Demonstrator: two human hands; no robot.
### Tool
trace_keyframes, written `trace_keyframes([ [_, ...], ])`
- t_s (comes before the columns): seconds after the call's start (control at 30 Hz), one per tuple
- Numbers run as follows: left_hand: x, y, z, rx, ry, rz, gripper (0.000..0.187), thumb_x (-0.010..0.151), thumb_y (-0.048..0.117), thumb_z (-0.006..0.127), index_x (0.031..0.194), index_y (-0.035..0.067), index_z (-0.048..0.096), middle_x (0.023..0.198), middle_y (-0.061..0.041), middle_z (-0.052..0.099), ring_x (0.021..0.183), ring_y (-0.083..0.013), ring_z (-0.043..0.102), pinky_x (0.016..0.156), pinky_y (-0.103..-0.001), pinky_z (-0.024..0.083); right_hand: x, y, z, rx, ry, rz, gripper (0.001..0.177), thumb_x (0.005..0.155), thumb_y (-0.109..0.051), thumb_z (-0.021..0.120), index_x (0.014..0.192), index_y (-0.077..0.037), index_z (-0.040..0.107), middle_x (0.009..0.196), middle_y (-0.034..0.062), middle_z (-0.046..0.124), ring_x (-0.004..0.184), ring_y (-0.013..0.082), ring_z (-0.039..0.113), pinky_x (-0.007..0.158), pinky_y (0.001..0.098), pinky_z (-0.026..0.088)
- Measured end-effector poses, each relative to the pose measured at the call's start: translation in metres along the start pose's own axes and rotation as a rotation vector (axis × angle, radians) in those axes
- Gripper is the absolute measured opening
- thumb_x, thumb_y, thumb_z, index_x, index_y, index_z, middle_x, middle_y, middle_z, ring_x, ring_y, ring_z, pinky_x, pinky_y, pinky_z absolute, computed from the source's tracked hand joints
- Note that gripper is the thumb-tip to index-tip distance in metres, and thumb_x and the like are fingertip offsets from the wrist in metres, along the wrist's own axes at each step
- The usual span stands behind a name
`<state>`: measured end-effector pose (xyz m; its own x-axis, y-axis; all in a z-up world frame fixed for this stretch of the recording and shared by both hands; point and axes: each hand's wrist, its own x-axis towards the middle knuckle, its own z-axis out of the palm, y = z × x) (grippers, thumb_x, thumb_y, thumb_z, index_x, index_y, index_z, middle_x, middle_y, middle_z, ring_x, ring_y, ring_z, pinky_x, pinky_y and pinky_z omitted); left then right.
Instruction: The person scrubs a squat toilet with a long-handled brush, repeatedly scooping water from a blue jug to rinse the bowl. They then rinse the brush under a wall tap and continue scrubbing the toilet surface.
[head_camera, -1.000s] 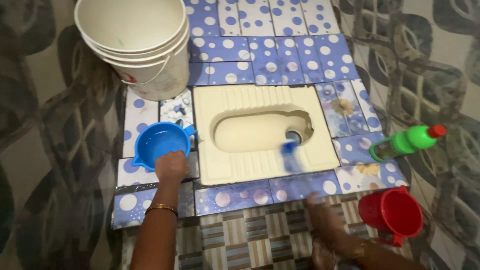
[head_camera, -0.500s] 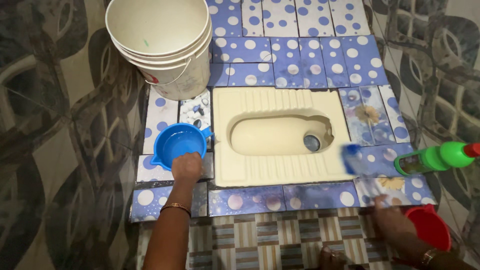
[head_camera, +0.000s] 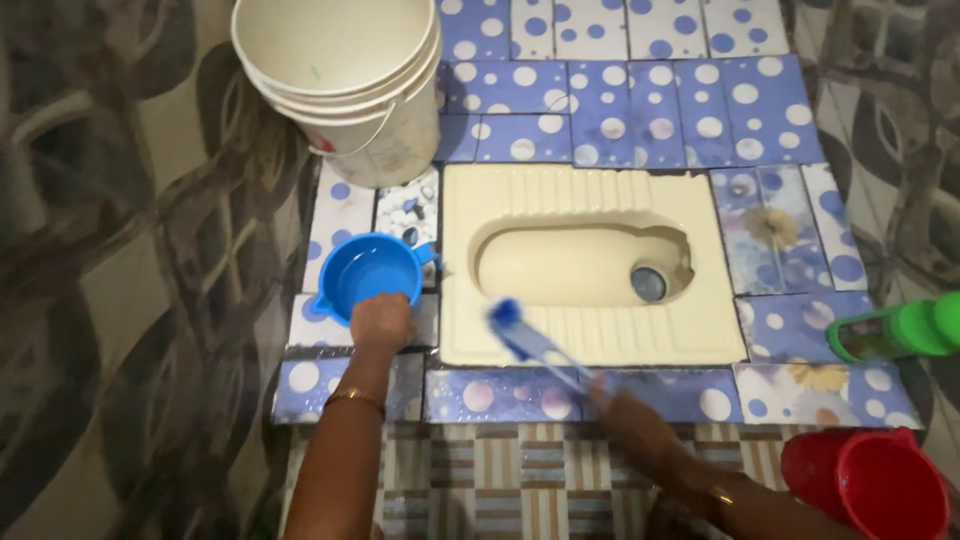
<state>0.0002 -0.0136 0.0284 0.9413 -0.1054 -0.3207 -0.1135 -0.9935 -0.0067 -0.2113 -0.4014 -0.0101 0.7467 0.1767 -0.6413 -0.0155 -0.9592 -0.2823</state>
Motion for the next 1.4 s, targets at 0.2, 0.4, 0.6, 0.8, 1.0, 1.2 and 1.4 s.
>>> trace_keyframes([
  [0.2,-0.004,-0.003,0.001,-0.038,0.064,0.034,0.017,0.086,0.023,0.066,0.095,0.014,0.077,0.1,-0.016,0.076,0.096,-0.035,0.074,0.085,-0.046,0.059,-0.085,0.177,0.063,-0.315,0.17,0.304,0.084,0.092,-0.006,0.049,0.162,0.0,0.004,0.102,0.0274,0.066,0.082,0.0365,0.073,0.064,0.0439,0.063],
  [0.4,-0.005,-0.005,0.004,-0.007,0.05,0.046,0.017,0.085,0.023,0.067,0.096,0.013,0.076,0.1,-0.016,0.076,0.095,-0.0339,0.075,0.084,-0.045,0.059,-0.082,0.225,0.026,-0.385,0.366,0.344,0.084,0.083,-0.034,0.056,0.149,0.004,0.019,0.098,0.0357,0.064,0.074,0.0364,0.073,0.053,0.0398,0.06],
  [0.6,-0.004,0.0,-0.003,-0.025,-0.006,0.001,0.019,0.087,0.023,0.065,0.098,0.013,0.076,0.104,-0.015,0.076,0.099,-0.033,0.074,0.087,-0.044,0.059,0.068,0.251,-0.145,-0.536,0.384,0.453,0.064,0.097,-0.011,0.052,0.155,0.0,0.027,0.1,0.0246,0.075,0.091,0.0391,0.076,0.074,0.046,0.064],
  [0.8,-0.005,-0.001,-0.006,-0.004,-0.018,0.006,0.019,0.088,0.02,0.063,0.101,0.013,0.075,0.106,-0.015,0.075,0.102,-0.0331,0.073,0.088,-0.044,0.058,0.098,0.222,-0.134,-0.295,0.338,0.557,0.06,0.101,-0.012,0.046,0.154,-0.003,0.02,0.112,0.0309,0.069,0.101,0.0437,0.072,0.084,0.0497,0.06],
  [1.0,-0.004,-0.002,-0.007,-0.013,-0.033,0.035,0.019,0.086,0.018,0.065,0.101,0.013,0.075,0.107,-0.015,0.076,0.102,-0.0329,0.074,0.09,-0.043,0.058,-0.068,0.235,-0.039,-0.371,0.082,0.499,0.058,0.1,-0.013,0.044,0.15,0.001,0.019,0.104,0.0258,0.07,0.094,0.039,0.076,0.075,0.0465,0.064],
  [1.2,-0.007,-0.004,0.002,0.02,0.015,0.069,0.018,0.085,0.014,0.066,0.1,0.013,0.075,0.103,-0.015,0.076,0.098,-0.0324,0.075,0.086,-0.043,0.06,-0.096,0.237,-0.012,-0.517,0.033,0.467,0.06,0.101,-0.017,0.043,0.151,0.005,0.017,0.107,0.0276,0.069,0.092,0.0352,0.077,0.072,0.0421,0.063],
  [1.4,-0.005,-0.006,0.001,0.03,0.028,0.073,0.016,0.087,0.014,0.065,0.1,0.013,0.074,0.101,-0.015,0.076,0.096,-0.0323,0.075,0.084,-0.043,0.06,0.077,0.229,-0.106,-0.118,0.383,0.643,0.059,0.107,-0.017,0.039,0.16,-0.005,0.017,0.111,0.0313,0.071,0.098,0.0437,0.075,0.085,0.0514,0.06],
])
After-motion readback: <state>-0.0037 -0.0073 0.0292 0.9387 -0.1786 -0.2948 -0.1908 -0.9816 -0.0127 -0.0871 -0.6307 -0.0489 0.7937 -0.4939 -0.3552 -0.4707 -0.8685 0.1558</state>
